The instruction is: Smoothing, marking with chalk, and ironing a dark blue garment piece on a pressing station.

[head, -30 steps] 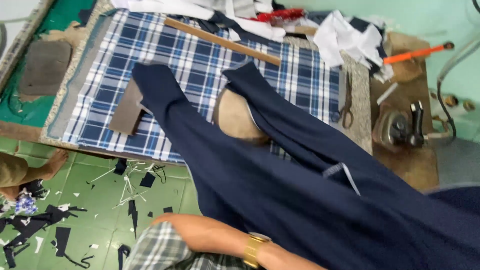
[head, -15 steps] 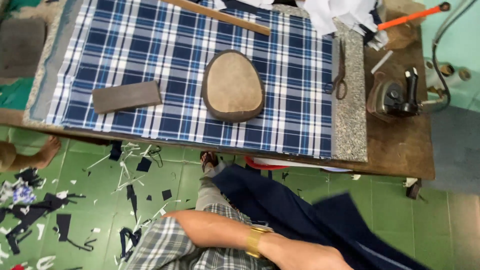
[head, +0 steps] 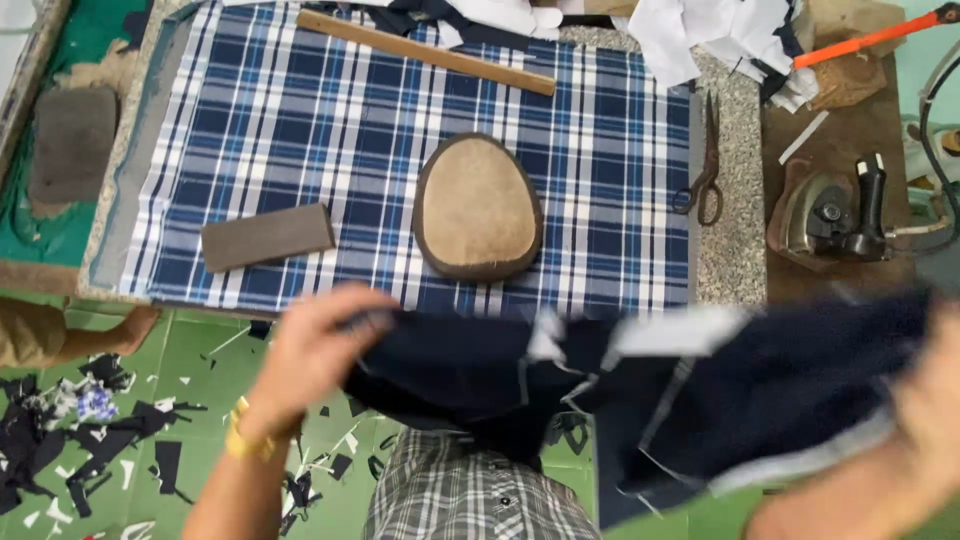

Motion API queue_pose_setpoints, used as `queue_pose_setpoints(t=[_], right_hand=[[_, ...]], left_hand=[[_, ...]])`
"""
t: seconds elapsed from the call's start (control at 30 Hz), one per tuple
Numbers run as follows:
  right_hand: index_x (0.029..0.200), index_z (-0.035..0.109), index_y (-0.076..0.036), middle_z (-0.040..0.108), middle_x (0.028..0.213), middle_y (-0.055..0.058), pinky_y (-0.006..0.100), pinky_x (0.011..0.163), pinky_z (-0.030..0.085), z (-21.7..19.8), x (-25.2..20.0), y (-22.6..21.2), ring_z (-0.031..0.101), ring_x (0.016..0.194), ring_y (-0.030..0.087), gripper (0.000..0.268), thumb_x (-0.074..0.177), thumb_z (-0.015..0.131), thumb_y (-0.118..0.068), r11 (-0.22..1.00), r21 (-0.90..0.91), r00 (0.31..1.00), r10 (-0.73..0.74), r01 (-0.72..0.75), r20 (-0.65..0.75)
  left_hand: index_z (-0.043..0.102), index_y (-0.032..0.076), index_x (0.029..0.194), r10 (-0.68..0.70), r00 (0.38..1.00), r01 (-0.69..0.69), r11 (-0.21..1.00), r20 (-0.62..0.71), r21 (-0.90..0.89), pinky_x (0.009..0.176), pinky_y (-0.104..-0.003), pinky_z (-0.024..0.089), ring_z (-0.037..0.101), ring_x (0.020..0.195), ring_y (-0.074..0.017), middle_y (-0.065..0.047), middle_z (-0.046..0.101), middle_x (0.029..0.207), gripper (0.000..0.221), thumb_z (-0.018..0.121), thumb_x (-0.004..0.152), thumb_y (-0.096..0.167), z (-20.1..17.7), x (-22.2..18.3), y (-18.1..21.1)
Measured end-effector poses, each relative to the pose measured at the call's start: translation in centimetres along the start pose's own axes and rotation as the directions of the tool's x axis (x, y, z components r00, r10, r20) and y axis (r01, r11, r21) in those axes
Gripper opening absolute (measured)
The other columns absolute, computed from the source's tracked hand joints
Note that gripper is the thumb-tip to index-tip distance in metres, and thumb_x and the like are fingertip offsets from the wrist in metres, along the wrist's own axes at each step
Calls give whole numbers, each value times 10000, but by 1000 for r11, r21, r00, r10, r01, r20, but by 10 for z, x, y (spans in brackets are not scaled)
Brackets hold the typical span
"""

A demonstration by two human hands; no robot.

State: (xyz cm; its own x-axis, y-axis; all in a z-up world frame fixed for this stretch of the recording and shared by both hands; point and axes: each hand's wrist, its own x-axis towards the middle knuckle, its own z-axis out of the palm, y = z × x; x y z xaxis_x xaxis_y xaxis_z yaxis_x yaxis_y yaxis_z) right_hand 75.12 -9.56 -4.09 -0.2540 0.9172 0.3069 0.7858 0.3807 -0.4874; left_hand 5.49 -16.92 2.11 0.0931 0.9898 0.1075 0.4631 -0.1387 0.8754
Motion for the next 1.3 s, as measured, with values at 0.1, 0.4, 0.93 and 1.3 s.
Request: queue_pose_setpoints(t=[0.1, 0.4, 0.93, 1.3], right_hand=[[1074, 683, -10, 541, 920, 53, 392, 804, 401, 60, 181, -143, 461, 893, 172, 216, 1279, 717, -67, 990, -4, 954, 138, -144, -267], [1366, 641, 24, 622, 1363, 298, 551, 1121, 404, 292, 265, -165, 544, 1314, 476, 416, 982, 716, -116, 982, 179, 985, -21, 53, -173], [1552, 446, -57, 370, 1643, 175, 569, 1259, 151, 418, 198, -239, 251, 1546, 395, 669, 1034, 505, -476, 979, -137, 968, -120, 153, 218], [1100, 776, -233, 767, 1031, -41, 352, 953, 537, 376, 169, -193, 724, 1035, 194, 177, 942, 719, -289, 983, 178, 997, -20, 33, -73]], left_hand=[[729, 62, 938, -59, 998, 58, 993, 2, 102, 895, -340, 471, 675, 932, -170, -28, 756, 983, 151, 622, 968, 165, -33, 91, -27], [622, -57, 1378, 140, 943, 99, 748, -302, 656, 945, -539, 431, 627, 1116, -484, -320, 674, 1208, 466, 666, 1054, 275, 11, 168, -188], [563, 20, 1453, 294, 954, -273, 776, 58, 568, 1243, -518, 221, 403, 1487, -357, -210, 513, 1538, 510, 468, 1078, 351, 158, 239, -184], [465, 115, 1552, 181, 970, -242, 697, 161, 675, 1272, -515, 161, 304, 1542, -306, -126, 414, 1632, 627, 397, 1085, 526, 156, 239, -188]])
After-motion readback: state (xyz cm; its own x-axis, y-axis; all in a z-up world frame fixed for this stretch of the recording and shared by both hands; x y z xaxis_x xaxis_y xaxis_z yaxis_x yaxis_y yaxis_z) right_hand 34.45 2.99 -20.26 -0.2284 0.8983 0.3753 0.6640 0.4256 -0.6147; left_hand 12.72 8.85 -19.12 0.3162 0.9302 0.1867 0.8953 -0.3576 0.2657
